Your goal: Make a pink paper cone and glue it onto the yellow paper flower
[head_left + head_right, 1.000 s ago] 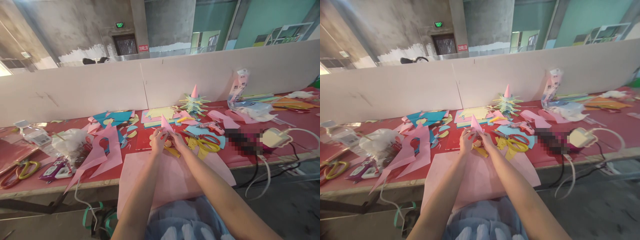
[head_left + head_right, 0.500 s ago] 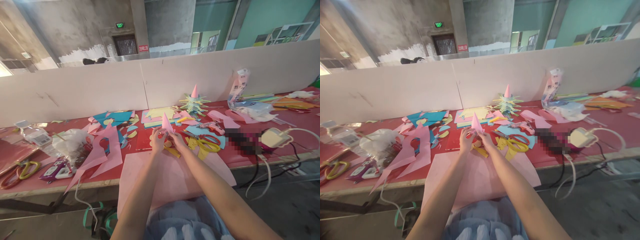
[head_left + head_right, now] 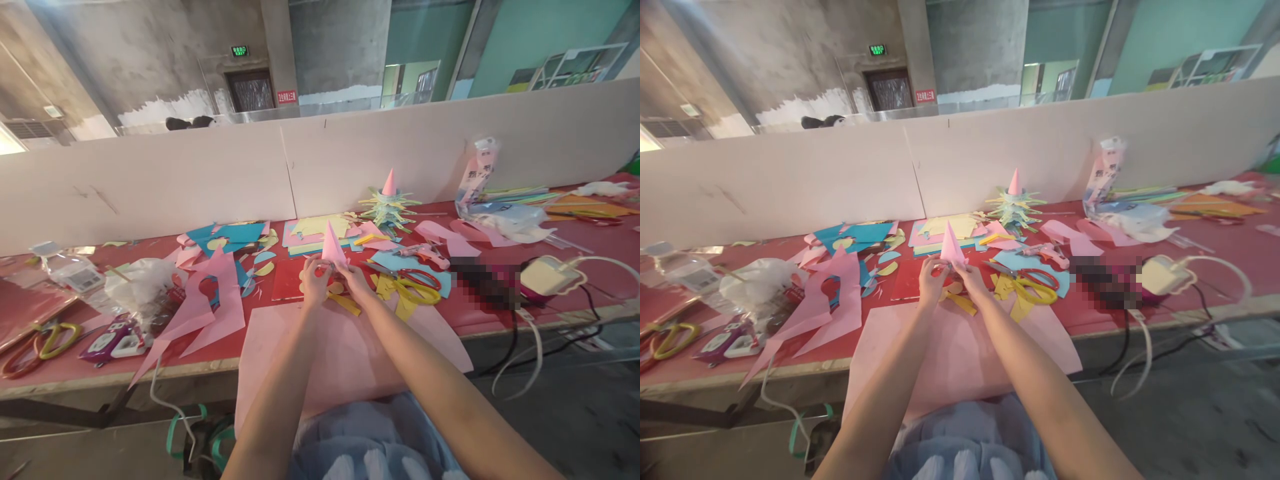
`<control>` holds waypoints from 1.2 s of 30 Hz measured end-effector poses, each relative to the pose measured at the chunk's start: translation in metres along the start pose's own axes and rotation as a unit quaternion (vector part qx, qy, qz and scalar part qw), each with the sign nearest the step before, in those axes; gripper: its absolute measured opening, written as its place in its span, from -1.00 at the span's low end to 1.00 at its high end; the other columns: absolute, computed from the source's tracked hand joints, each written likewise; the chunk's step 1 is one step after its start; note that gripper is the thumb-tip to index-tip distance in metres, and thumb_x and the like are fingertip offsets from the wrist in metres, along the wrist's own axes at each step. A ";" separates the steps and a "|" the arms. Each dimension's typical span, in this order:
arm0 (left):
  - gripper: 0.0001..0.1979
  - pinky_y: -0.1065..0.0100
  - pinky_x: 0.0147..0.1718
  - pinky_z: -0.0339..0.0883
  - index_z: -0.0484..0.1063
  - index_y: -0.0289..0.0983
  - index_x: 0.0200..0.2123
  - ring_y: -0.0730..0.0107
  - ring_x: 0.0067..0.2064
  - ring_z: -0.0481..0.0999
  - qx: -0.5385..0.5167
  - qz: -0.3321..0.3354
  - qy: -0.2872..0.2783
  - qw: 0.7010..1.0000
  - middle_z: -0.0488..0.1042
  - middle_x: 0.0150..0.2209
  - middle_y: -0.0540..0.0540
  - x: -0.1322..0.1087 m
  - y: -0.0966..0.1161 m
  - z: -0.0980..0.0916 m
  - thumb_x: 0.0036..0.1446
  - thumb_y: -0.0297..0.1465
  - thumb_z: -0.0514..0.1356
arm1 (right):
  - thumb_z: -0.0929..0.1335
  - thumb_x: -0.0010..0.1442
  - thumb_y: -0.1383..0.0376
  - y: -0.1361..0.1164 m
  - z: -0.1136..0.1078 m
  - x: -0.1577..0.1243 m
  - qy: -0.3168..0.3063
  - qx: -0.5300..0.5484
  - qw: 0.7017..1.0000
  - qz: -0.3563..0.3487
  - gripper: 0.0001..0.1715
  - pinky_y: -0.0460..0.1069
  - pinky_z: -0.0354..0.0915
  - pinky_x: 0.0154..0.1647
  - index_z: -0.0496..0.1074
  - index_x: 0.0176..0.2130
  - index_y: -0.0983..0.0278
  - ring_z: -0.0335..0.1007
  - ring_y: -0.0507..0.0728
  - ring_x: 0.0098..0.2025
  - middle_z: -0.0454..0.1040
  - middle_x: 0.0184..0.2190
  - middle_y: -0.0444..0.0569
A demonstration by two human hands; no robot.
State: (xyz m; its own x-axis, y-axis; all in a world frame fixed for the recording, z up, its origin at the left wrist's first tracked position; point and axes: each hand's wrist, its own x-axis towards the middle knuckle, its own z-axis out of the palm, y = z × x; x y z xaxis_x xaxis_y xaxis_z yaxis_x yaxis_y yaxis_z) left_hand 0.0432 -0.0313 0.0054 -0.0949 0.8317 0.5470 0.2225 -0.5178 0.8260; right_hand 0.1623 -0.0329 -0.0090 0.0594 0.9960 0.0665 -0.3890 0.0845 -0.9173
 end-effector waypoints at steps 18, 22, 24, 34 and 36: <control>-0.56 0.30 -0.14 0.41 0.35 -0.25 0.05 0.32 -0.19 0.55 -0.102 -0.168 -0.025 0.980 0.54 -0.16 -0.14 -0.001 0.015 0.002 0.07 -0.36 0.26 | 0.50 -0.12 -0.03 -0.006 0.002 -0.004 -0.028 -0.017 0.999 0.003 -0.52 0.02 0.39 -0.32 0.57 -0.35 0.30 0.52 0.20 -0.33 0.59 -0.38 0.05; -0.56 0.28 -0.17 0.44 0.34 -0.27 0.06 0.31 -0.20 0.55 -0.123 -0.138 -0.034 0.982 0.52 -0.17 -0.16 -0.001 0.004 0.005 0.09 -0.32 0.24 | 0.48 -0.12 -0.06 -0.005 0.002 -0.004 -0.016 -0.031 0.999 -0.011 -0.51 0.02 0.38 -0.33 0.57 -0.37 0.29 0.52 0.20 -0.34 0.59 -0.39 0.04; -0.54 0.26 -0.17 0.45 0.33 -0.27 0.06 0.30 -0.19 0.55 -0.129 -0.126 -0.034 0.983 0.51 -0.16 -0.17 0.000 -0.004 0.008 0.10 -0.28 0.23 | 0.47 -0.10 -0.07 -0.005 0.002 -0.004 -0.008 -0.042 0.999 -0.019 -0.52 0.02 0.37 -0.32 0.56 -0.38 0.28 0.52 0.19 -0.35 0.59 -0.40 0.03; -0.56 0.24 -0.11 0.42 0.32 -0.24 0.07 0.30 -0.13 0.53 -0.062 -0.099 -0.019 0.993 0.50 -0.11 -0.18 -0.001 -0.010 0.008 0.11 -0.33 0.22 | 0.45 -0.06 -0.06 -0.004 0.000 -0.004 -0.005 -0.078 0.997 -0.027 -0.54 0.01 0.35 -0.32 0.56 -0.37 0.28 0.52 0.19 -0.32 0.59 -0.40 0.05; -0.60 0.23 -0.06 0.40 0.32 -0.24 0.06 0.29 -0.07 0.51 -0.074 -0.088 -0.021 0.993 0.50 -0.07 -0.19 -0.001 -0.007 0.008 0.13 -0.37 0.21 | 0.45 -0.07 -0.05 -0.003 -0.001 -0.003 -0.005 -0.080 0.996 -0.027 -0.54 0.02 0.35 -0.31 0.56 -0.38 0.28 0.52 0.19 -0.32 0.59 -0.41 0.04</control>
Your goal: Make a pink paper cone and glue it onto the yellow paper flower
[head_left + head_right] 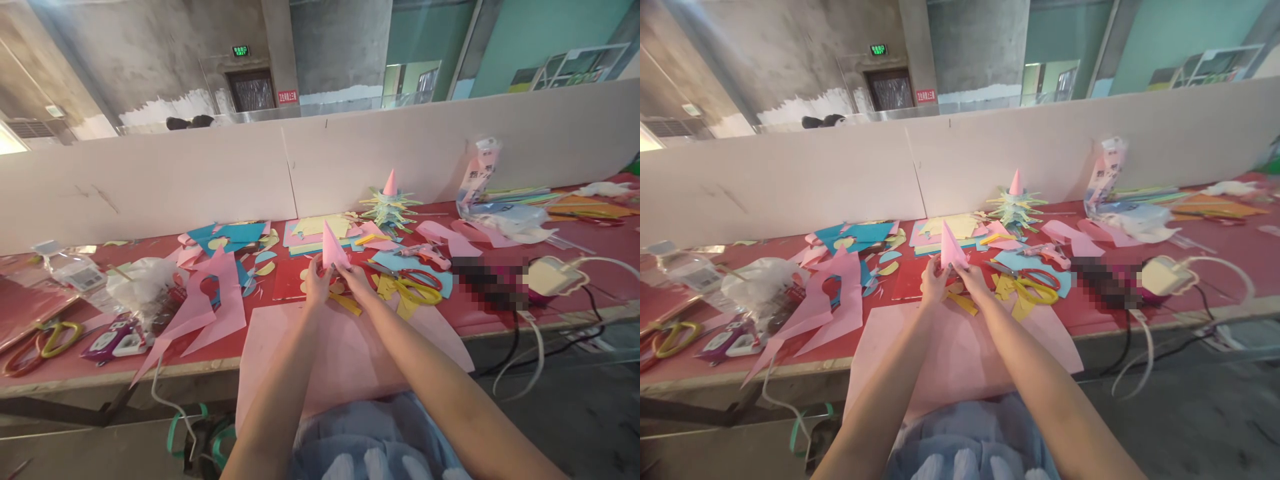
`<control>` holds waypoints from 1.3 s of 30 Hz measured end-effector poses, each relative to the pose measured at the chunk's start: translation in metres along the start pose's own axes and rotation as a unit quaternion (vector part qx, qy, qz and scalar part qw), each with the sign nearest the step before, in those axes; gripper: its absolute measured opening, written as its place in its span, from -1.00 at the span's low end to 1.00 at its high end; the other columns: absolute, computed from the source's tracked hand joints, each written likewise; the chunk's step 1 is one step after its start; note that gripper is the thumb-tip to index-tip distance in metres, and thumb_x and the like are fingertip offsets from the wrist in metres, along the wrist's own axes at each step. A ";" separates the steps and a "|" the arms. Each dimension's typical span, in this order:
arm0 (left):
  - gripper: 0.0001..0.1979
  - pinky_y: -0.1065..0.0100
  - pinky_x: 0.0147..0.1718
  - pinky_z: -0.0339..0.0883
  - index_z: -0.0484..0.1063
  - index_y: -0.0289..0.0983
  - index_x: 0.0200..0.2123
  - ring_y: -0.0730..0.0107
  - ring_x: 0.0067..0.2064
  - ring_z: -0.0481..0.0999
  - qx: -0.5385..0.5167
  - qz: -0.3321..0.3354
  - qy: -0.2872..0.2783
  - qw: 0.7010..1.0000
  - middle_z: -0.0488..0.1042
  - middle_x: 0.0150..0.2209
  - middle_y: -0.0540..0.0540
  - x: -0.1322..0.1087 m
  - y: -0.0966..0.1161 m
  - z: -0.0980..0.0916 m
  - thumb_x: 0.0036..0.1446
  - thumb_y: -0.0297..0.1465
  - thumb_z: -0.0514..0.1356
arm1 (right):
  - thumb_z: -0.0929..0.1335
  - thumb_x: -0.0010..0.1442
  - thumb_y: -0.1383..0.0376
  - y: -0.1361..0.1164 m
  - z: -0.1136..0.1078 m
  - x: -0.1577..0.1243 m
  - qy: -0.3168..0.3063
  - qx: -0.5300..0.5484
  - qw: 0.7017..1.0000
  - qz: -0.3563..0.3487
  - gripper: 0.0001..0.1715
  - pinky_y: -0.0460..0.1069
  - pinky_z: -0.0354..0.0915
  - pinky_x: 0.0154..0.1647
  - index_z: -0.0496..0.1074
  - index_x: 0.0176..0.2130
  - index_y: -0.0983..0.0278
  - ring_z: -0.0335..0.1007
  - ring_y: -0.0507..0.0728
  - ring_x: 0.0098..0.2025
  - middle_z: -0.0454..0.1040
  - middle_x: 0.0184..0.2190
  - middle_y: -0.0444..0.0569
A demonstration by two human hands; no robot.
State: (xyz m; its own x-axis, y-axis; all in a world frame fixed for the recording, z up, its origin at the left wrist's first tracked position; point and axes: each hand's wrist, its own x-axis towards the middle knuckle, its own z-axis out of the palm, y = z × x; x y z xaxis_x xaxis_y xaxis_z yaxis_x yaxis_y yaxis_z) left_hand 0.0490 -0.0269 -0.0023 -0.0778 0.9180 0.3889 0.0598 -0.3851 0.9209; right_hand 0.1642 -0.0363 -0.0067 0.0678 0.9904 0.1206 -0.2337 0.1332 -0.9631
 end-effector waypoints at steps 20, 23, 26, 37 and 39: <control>-0.63 0.32 -0.09 0.42 0.34 -0.26 0.03 0.32 -0.09 0.52 -0.057 -0.045 -0.018 0.997 0.48 -0.09 -0.16 0.000 0.005 0.002 0.16 -0.30 0.18 | 0.47 -0.11 -0.06 -0.005 0.004 -0.002 -0.007 0.030 0.999 0.023 -0.50 0.00 0.37 -0.39 0.56 -0.34 0.29 0.51 0.20 -0.33 0.59 -0.38 0.06; -0.66 0.34 -0.14 0.44 0.36 -0.28 0.00 0.33 -0.13 0.54 -0.054 -0.068 -0.014 0.996 0.50 -0.14 -0.14 0.001 0.008 0.001 0.16 -0.30 0.18 | 0.48 -0.12 -0.04 -0.007 0.004 -0.004 -0.014 0.037 0.999 0.031 -0.49 -0.01 0.36 -0.42 0.57 -0.32 0.31 0.51 0.19 -0.35 0.59 -0.39 0.05; -0.65 0.36 -0.18 0.44 0.38 -0.26 -0.01 0.33 -0.17 0.55 -0.040 -0.084 -0.006 0.996 0.51 -0.19 -0.13 0.000 0.012 0.000 0.17 -0.26 0.18 | 0.48 -0.09 -0.04 -0.009 0.003 -0.004 -0.019 0.044 0.998 0.037 -0.51 -0.03 0.34 -0.45 0.57 -0.31 0.30 0.49 0.15 -0.39 0.59 -0.38 0.04; -0.59 0.25 -0.10 0.41 0.36 -0.25 0.03 0.30 -0.12 0.52 -0.020 -0.065 -0.009 0.998 0.48 -0.13 -0.16 0.001 0.002 0.001 0.16 -0.20 0.17 | 0.45 -0.07 -0.06 -0.004 0.001 0.004 -0.003 0.091 0.995 0.033 -0.57 -0.02 0.30 -0.41 0.48 -0.41 0.24 0.51 0.18 -0.31 0.58 -0.37 -0.01; -0.59 0.23 -0.02 0.37 0.34 -0.23 0.07 0.27 -0.04 0.49 0.011 -0.052 -0.004 0.999 0.47 -0.06 -0.17 0.000 0.002 0.001 0.18 -0.23 0.15 | 0.46 -0.09 -0.04 -0.003 0.001 0.004 0.006 0.093 0.995 0.033 -0.58 -0.03 0.29 -0.41 0.47 -0.43 0.25 0.50 0.16 -0.33 0.58 -0.39 -0.02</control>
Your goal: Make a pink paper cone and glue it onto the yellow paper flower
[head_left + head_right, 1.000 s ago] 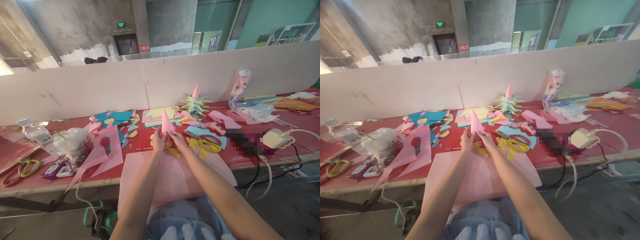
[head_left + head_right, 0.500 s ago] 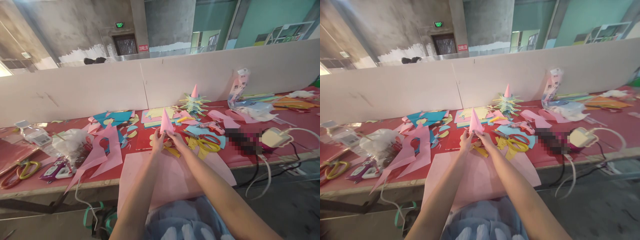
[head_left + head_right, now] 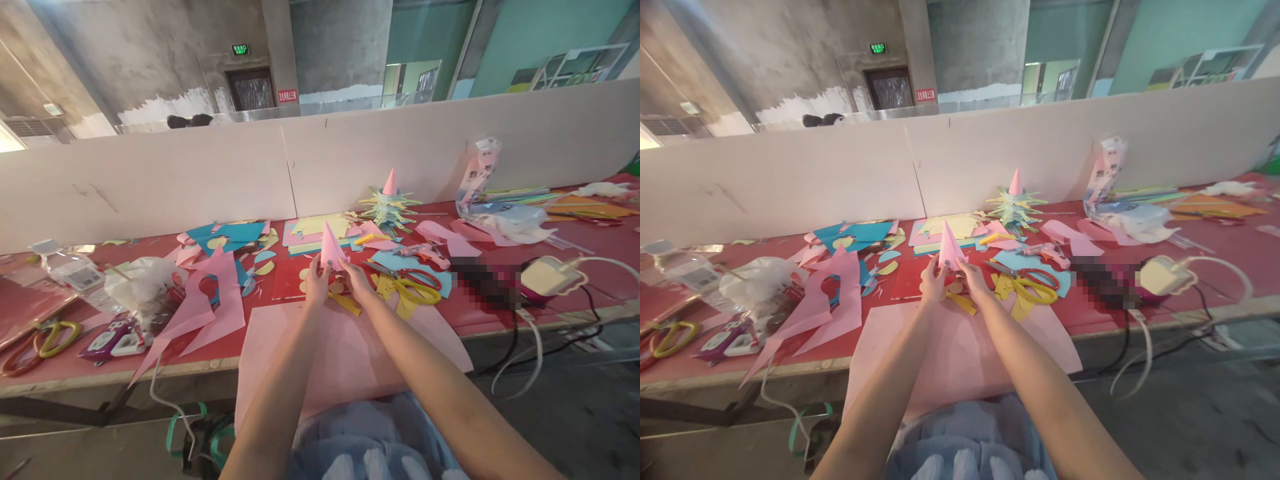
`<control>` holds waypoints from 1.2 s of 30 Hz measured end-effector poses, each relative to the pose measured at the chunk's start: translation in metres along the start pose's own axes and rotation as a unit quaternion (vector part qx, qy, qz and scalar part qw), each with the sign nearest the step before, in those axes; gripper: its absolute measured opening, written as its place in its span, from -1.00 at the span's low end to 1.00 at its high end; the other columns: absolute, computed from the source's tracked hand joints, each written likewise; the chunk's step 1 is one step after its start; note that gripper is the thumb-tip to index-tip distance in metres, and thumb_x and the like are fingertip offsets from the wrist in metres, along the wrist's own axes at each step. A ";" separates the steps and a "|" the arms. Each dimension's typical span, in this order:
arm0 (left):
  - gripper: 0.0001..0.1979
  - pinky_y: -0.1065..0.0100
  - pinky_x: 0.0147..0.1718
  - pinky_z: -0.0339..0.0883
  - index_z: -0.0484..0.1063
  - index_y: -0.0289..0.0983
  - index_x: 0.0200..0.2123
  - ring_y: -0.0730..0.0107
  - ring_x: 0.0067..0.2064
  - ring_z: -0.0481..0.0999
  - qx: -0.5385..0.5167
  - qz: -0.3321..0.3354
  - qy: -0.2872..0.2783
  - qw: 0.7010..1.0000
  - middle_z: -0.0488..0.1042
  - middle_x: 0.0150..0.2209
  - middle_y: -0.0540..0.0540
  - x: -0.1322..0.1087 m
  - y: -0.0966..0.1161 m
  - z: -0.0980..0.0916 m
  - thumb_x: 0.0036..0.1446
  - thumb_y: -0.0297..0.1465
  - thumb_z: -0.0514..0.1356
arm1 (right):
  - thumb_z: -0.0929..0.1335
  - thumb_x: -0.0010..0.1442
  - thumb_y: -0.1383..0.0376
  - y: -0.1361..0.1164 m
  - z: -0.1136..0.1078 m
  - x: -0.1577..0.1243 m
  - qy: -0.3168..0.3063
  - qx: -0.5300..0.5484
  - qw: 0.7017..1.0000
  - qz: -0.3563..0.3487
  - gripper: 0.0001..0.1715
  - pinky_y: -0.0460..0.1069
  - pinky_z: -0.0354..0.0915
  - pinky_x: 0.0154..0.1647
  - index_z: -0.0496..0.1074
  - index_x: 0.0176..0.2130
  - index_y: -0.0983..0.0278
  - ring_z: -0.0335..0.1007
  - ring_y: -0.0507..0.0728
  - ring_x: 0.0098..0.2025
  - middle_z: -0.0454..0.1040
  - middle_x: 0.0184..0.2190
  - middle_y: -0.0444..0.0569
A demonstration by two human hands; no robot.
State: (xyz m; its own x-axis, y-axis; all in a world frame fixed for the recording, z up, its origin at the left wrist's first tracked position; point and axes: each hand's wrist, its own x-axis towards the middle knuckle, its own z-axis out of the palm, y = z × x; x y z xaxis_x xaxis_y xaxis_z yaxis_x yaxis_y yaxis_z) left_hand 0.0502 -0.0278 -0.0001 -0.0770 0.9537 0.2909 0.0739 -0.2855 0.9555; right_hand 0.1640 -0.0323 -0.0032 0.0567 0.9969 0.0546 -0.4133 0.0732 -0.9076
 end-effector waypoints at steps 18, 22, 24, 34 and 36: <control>-0.70 0.08 0.19 0.17 0.53 0.00 -0.13 0.15 0.22 0.25 0.145 0.205 -0.049 0.967 0.30 0.19 -0.01 -0.009 0.009 -0.007 0.07 -0.45 0.26 | 0.43 -0.08 0.00 0.007 -0.005 0.006 0.043 0.005 0.999 -0.016 -0.65 0.01 0.34 -0.29 0.47 -0.45 0.23 0.49 0.15 -0.35 0.54 -0.49 -0.03; -0.73 0.07 0.21 0.15 0.57 -0.05 -0.20 0.19 0.18 0.33 0.124 0.211 -0.041 0.969 0.43 0.09 -0.02 -0.005 0.004 -0.007 0.10 -0.50 0.20 | 0.45 -0.12 -0.03 0.006 -0.004 0.005 0.049 0.001 0.999 -0.014 -0.62 0.01 0.34 -0.32 0.46 -0.49 0.23 0.47 0.15 -0.40 0.52 -0.53 -0.04; -0.76 0.05 0.22 0.12 0.57 -0.07 -0.23 0.21 0.15 0.37 0.118 0.216 -0.036 0.969 0.49 0.02 -0.04 -0.004 0.004 -0.007 0.11 -0.50 0.19 | 0.45 -0.12 -0.04 0.005 -0.003 0.004 0.045 -0.003 0.999 -0.013 -0.60 0.01 0.33 -0.33 0.47 -0.48 0.23 0.46 0.14 -0.40 0.52 -0.52 -0.05; -0.82 0.03 0.23 0.11 0.58 -0.09 -0.28 0.22 0.14 0.40 0.118 0.224 -0.039 0.967 0.53 -0.02 -0.05 -0.004 0.005 -0.009 0.12 -0.47 0.21 | 0.45 -0.09 -0.04 0.003 -0.003 0.002 0.027 -0.007 1.000 -0.011 -0.61 -0.01 0.32 -0.36 0.49 -0.48 0.23 0.44 0.11 -0.43 0.52 -0.51 -0.06; -0.82 0.05 0.21 0.14 0.57 -0.10 -0.28 0.22 0.13 0.40 0.117 0.223 -0.036 0.967 0.53 -0.03 -0.05 -0.004 0.005 -0.009 0.13 -0.46 0.20 | 0.45 -0.09 -0.06 0.005 -0.005 0.003 0.027 -0.010 0.999 -0.013 -0.59 -0.01 0.31 -0.37 0.50 -0.47 0.23 0.44 0.10 -0.43 0.52 -0.51 -0.06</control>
State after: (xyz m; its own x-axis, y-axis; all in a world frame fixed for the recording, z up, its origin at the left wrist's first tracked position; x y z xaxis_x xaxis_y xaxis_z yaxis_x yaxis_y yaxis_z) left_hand 0.0418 -0.0344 0.0043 0.0824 0.7475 0.6591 0.3069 -0.6482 0.6969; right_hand 0.1662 -0.0287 -0.0097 0.1168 0.9916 0.0551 -0.3935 0.0972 -0.9142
